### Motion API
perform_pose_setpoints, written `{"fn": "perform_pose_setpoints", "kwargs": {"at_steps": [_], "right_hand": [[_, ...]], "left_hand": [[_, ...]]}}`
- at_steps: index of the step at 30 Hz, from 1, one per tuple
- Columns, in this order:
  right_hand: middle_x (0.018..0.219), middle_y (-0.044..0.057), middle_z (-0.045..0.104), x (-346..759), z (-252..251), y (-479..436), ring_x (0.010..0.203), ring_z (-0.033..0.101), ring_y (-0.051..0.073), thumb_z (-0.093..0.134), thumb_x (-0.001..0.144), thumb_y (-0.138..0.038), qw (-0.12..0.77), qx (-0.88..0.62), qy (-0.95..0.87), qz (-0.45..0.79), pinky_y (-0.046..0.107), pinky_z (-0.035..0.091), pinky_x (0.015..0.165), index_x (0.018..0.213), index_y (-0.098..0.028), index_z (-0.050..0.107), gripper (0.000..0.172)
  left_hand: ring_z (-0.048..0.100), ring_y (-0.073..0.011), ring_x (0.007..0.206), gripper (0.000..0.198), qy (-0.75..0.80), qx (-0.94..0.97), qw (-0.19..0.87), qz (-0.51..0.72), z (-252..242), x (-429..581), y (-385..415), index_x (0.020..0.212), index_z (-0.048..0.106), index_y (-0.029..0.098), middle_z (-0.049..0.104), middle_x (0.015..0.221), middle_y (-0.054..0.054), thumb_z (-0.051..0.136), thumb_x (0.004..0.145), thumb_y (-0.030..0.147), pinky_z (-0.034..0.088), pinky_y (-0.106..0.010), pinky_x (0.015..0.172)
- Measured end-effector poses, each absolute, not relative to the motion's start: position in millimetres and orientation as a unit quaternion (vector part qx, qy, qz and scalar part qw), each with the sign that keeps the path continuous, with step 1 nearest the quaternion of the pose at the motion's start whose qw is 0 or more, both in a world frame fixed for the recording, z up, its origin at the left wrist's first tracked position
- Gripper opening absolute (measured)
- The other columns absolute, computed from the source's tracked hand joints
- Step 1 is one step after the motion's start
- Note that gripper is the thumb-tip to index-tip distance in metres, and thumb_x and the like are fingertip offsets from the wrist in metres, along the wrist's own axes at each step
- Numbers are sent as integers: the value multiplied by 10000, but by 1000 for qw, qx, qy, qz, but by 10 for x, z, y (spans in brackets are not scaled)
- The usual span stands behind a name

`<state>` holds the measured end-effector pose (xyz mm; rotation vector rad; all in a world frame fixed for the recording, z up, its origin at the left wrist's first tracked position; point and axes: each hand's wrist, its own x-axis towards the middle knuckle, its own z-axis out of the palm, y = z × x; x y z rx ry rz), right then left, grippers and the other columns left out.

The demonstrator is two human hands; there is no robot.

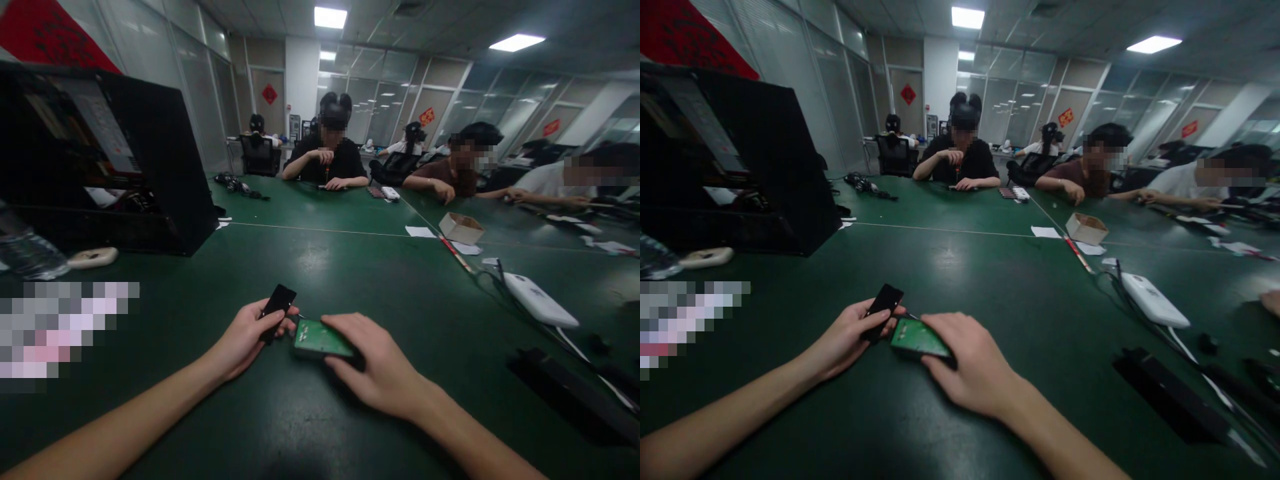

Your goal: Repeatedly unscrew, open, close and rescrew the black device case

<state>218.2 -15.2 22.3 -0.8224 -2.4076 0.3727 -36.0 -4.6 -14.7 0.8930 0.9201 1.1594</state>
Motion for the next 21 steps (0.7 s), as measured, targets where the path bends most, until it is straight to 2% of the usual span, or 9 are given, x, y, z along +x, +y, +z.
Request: {"fn": "perform_pose_setpoints", "kwargs": {"at_steps": [3, 5, 7, 10, 13, 15, 18, 21], "right_hand": [[1287, 146, 684, 2681, 354, 211, 1156, 659, 288, 602, 925, -311, 322, -411, -852, 24, 482, 534, 993, 1356, -184, 570, 451], [1263, 172, 695, 3119, 413, 442, 1118, 677, 335, 601, 896, -359, 295, -511, -805, -61, 519, 537, 960, 1336, -144, 601, 490], [1191, 185, 724, 3583, 439, 603, 1009, 705, 377, 621, 852, -423, 255, -618, -734, -117, 526, 559, 839, 1318, -140, 632, 545], [985, 181, 758, 4198, 431, 702, 808, 708, 392, 650, 807, -539, 188, -728, -647, -129, 475, 526, 645, 1279, -178, 675, 595], [938, 215, 739, 4596, 401, 717, 729, 679, 395, 677, 769, -586, 158, -768, -605, -135, 452, 459, 570, 1194, -182, 719, 588], [926, 225, 730, 4736, 382, 720, 682, 664, 373, 710, 742, -554, 155, -777, -596, -131, 447, 435, 552, 1103, -192, 742, 512], [801, 201, 710, 4815, 365, 724, 589, 626, 316, 768, 678, -470, 155, -777, -600, -109, 435, 425, 525, 940, -199, 746, 378], [684, 182, 664, 4769, 373, 714, 531, 604, 304, 775, 642, -425, 161, -773, -606, -93, 438, 436, 503, 833, -166, 718, 327]], "left_hand": [[646, -159, 740, 290, 411, 390, 648, 510, -163, -363, -46, 986, 784, 75, 754, 902, -136, 855, 782, 268, 480, -240, 682], [659, -170, 755, 289, 410, 390, 650, 507, -165, -363, -51, 976, 780, 80, 749, 893, -132, 861, 781, 277, 488, -245, 684], [650, -163, 725, 292, 407, 394, 653, 503, -162, -361, -59, 978, 770, 79, 732, 826, -111, 848, 801, 297, 476, -238, 655], [588, -124, 643, 314, 389, 388, 659, 514, -146, -356, -76, 1061, 741, 95, 708, 836, -85, 810, 839, 306, 429, -229, 588], [528, -101, 609, 312, 371, 378, 666, 525, -113, -347, -90, 1133, 702, 113, 690, 884, -72, 763, 858, 249, 396, -229, 567], [522, -103, 613, 236, 370, 387, 668, 516, -95, -341, -96, 1059, 701, 101, 683, 860, -71, 728, 837, 175, 386, -228, 567], [589, -129, 682, 217, 375, 401, 659, 514, -95, -334, -101, 1006, 696, 105, 712, 968, -105, 697, 789, 104, 412, -234, 597], [683, -195, 845, 272, 383, 420, 654, 499, -123, -334, -103, 1100, 699, 122, 717, 1156, -153, 714, 829, 130, 473, -267, 696]]}}
